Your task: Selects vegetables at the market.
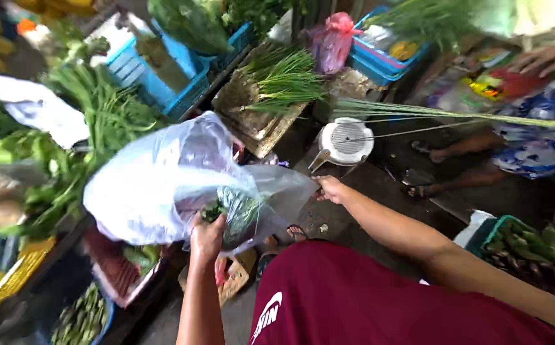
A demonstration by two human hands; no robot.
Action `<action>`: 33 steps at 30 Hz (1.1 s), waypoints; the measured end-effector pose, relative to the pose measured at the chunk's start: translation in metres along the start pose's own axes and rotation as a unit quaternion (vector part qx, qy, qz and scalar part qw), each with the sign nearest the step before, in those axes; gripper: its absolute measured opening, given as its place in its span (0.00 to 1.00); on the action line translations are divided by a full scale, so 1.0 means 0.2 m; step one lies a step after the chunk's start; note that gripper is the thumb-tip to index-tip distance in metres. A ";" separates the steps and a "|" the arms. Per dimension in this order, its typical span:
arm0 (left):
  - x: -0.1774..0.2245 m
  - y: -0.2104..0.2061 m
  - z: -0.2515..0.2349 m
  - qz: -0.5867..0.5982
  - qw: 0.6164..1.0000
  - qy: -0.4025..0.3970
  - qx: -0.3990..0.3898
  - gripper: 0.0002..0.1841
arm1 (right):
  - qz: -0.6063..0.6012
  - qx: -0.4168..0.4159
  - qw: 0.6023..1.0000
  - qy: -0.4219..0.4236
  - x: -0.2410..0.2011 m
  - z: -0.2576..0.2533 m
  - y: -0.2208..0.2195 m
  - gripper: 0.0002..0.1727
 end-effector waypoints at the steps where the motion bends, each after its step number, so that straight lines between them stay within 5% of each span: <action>1: 0.02 -0.02 -0.05 -0.027 0.999 -0.007 -0.022 0.24 | -0.029 0.033 0.999 -0.002 -0.01 -0.01 0.03 0.27; 5: -0.03 -0.09 -0.32 -0.037 0.984 -0.130 -0.113 0.15 | -0.186 0.206 0.961 0.003 -0.13 0.01 0.19 0.25; 9: 0.01 -0.12 -0.62 0.005 0.962 -0.158 -0.221 0.17 | -0.333 0.326 0.884 0.036 -0.30 0.12 0.37 0.24; 13: 0.09 -0.07 -0.93 0.113 0.958 -0.121 -0.234 0.16 | -0.395 0.447 0.799 0.074 -0.33 0.33 0.60 0.30; 16: 0.14 -0.01 -1.14 0.138 0.967 -0.071 -0.201 0.19 | -0.345 0.567 0.743 0.090 -0.05 0.49 0.76 0.25; 22: -0.19 -0.13 -1.61 0.210 0.972 0.052 -0.093 0.22 | -0.195 0.603 0.773 -0.019 0.63 0.76 0.51 0.30; 26: -0.66 -0.23 -1.75 0.002 0.994 0.110 0.014 0.38 | 0.025 0.552 0.828 -0.098 0.89 0.70 0.29 0.31; 29: -1.01 -0.08 -1.54 -0.120 0.988 0.088 0.035 0.32 | 0.181 0.511 0.839 -0.057 0.84 0.61 0.28 0.32; 33: -1.60 0.23 -0.99 -0.193 0.972 0.125 -0.051 0.28 | 0.129 0.429 0.894 0.027 0.54 0.53 0.20 0.30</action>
Point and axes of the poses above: each hand's wrist, its own z-axis away from the middle knuckle, its own y-axis out of the back of the hand, x = y × z, the point moved 1 cm from there along -z, towards the middle knuckle, and after that the axes turned 13 degrees about x, right-handed, at the moved point
